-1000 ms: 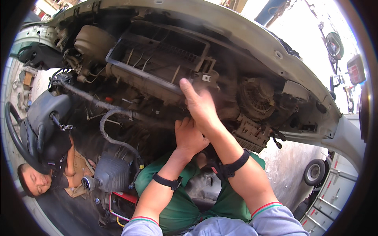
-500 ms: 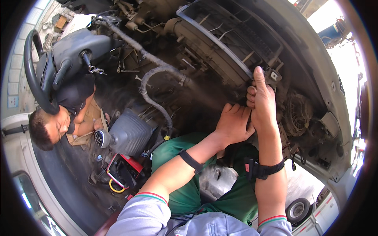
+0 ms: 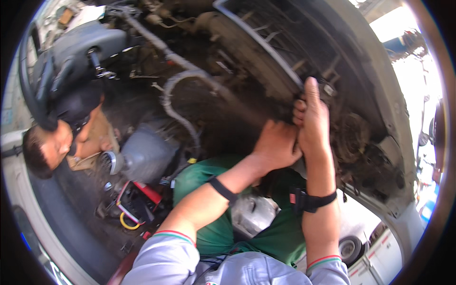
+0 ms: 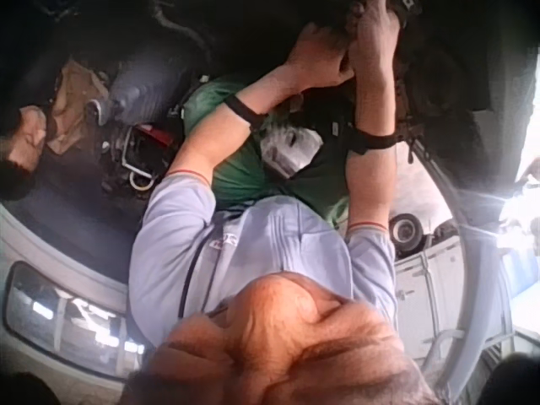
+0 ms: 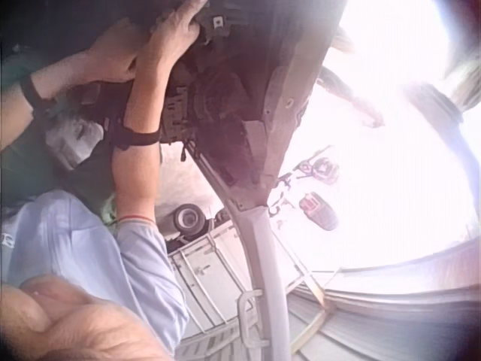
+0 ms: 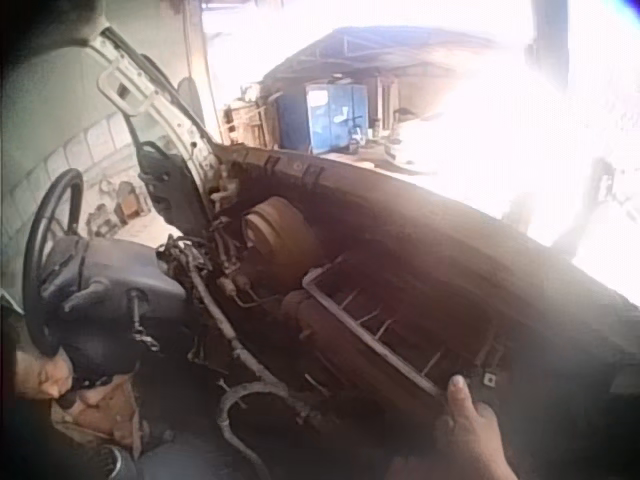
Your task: The person works on the internal components under the dashboard of a vehicle by hand, reaching into the assembly to disconnect wires and a large plastic component, and then removing that component from the vehicle.
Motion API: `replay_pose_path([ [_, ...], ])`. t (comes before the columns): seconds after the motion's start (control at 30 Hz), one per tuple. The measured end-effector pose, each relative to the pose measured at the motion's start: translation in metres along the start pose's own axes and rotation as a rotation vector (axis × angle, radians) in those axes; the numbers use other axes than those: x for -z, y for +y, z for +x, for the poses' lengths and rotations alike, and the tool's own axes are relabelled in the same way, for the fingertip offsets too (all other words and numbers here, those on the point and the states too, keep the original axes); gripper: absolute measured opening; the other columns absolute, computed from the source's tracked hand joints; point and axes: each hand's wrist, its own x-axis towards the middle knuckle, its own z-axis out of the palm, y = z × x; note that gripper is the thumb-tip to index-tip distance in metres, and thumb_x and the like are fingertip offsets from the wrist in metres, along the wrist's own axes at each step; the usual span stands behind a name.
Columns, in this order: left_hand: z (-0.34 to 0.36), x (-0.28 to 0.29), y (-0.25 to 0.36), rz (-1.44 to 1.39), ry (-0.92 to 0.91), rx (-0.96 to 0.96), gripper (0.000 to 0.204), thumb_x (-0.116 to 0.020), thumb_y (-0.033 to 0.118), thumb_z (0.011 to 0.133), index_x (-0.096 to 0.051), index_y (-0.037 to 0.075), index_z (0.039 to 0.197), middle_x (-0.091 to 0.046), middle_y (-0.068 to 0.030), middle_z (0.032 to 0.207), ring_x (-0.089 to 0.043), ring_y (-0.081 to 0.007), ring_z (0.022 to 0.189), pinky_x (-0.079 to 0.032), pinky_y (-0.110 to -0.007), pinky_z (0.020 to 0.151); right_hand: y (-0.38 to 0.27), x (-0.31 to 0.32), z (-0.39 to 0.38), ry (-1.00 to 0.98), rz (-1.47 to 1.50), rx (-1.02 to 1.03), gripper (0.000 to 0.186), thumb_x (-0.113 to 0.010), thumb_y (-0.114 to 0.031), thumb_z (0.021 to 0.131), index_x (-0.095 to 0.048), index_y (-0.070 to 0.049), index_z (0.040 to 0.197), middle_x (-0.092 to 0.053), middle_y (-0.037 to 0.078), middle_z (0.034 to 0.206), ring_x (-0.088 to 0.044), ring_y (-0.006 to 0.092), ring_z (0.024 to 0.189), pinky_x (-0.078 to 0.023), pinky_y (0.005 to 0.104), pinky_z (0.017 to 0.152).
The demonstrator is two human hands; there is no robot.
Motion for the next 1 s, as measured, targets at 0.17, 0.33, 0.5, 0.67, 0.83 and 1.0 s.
replay_pose_path([
  [0.17, -0.004, -0.004, -0.005, 0.018, 0.126, -0.043, 0.033, -0.068, 0.037, 0.076, -0.06, 0.008, 0.089, -0.064, -0.0083, 0.082, -0.058, -0.0269, 0.082, -0.038, -0.042, 0.074, -0.002, -0.008, -0.004, 0.009, -0.004, -0.007, 0.044, -0.067, -0.053, 0.095, -0.051, -0.015, 0.079, -0.044, -0.006, 0.064, -0.034, 0.0036, 0.052, -0.025, 0.02, 0.048],
  [0.33, -0.004, -0.007, -0.004, 0.023, 0.119, -0.053, 0.033, -0.068, 0.037, 0.076, -0.059, 0.008, 0.089, -0.063, -0.0079, 0.081, -0.057, -0.0265, 0.08, -0.038, -0.042, 0.074, -0.004, -0.003, -0.005, 0.027, -0.042, -0.012, 0.045, -0.068, -0.054, 0.094, -0.05, -0.015, 0.08, -0.044, -0.006, 0.065, -0.033, 0.0034, 0.053, -0.026, 0.0198, 0.048],
  [0.5, -0.003, -0.003, -0.003, 0.026, 0.152, -0.068, 0.032, -0.068, 0.036, 0.078, -0.06, 0.008, 0.089, -0.062, -0.0076, 0.081, -0.057, -0.0262, 0.082, -0.038, -0.041, 0.074, -0.007, -0.002, -0.005, 0.038, -0.077, -0.026, 0.045, -0.068, -0.054, 0.094, -0.052, -0.013, 0.083, -0.047, -0.005, 0.066, -0.035, 0.0041, 0.053, -0.027, 0.0204, 0.049],
  [0.67, -0.005, -0.003, -0.003, 0.025, 0.189, -0.064, 0.033, -0.068, 0.036, 0.078, -0.061, 0.007, 0.09, -0.063, -0.0088, 0.082, -0.057, -0.0264, 0.082, -0.038, -0.042, 0.074, -0.004, -0.002, -0.007, 0.067, -0.147, 0.001, 0.054, -0.062, -0.059, 0.095, -0.059, -0.006, 0.086, -0.052, -0.002, 0.068, -0.044, 0.0082, 0.06, -0.037, 0.0252, 0.057],
  [0.83, -0.008, -0.001, -0.006, 0.049, 0.152, -0.04, 0.033, -0.067, 0.036, 0.078, -0.064, 0.005, 0.089, -0.064, -0.0111, 0.085, -0.057, -0.0278, 0.084, -0.039, -0.042, 0.075, 0.011, 0.018, -0.009, -0.049, -0.265, 0.168, 0.052, -0.052, -0.052, 0.103, -0.063, -0.002, 0.092, -0.06, 0.001, 0.074, -0.052, 0.0096, 0.066, -0.042, 0.0254, 0.061],
  [1.0, -0.009, 0.001, -0.006, -0.085, 0.089, 0.025, 0.034, -0.069, 0.036, 0.075, -0.068, 0.004, 0.09, -0.067, -0.0138, 0.091, -0.059, -0.0316, 0.091, -0.04, -0.046, 0.079, 0.019, 0.025, -0.015, -0.109, -1.159, 0.63, 0.041, -0.067, -0.04, 0.094, -0.067, 0.001, 0.097, -0.069, 0.024, 0.086, -0.067, 0.0395, 0.079, -0.053, 0.0428, 0.072],
])
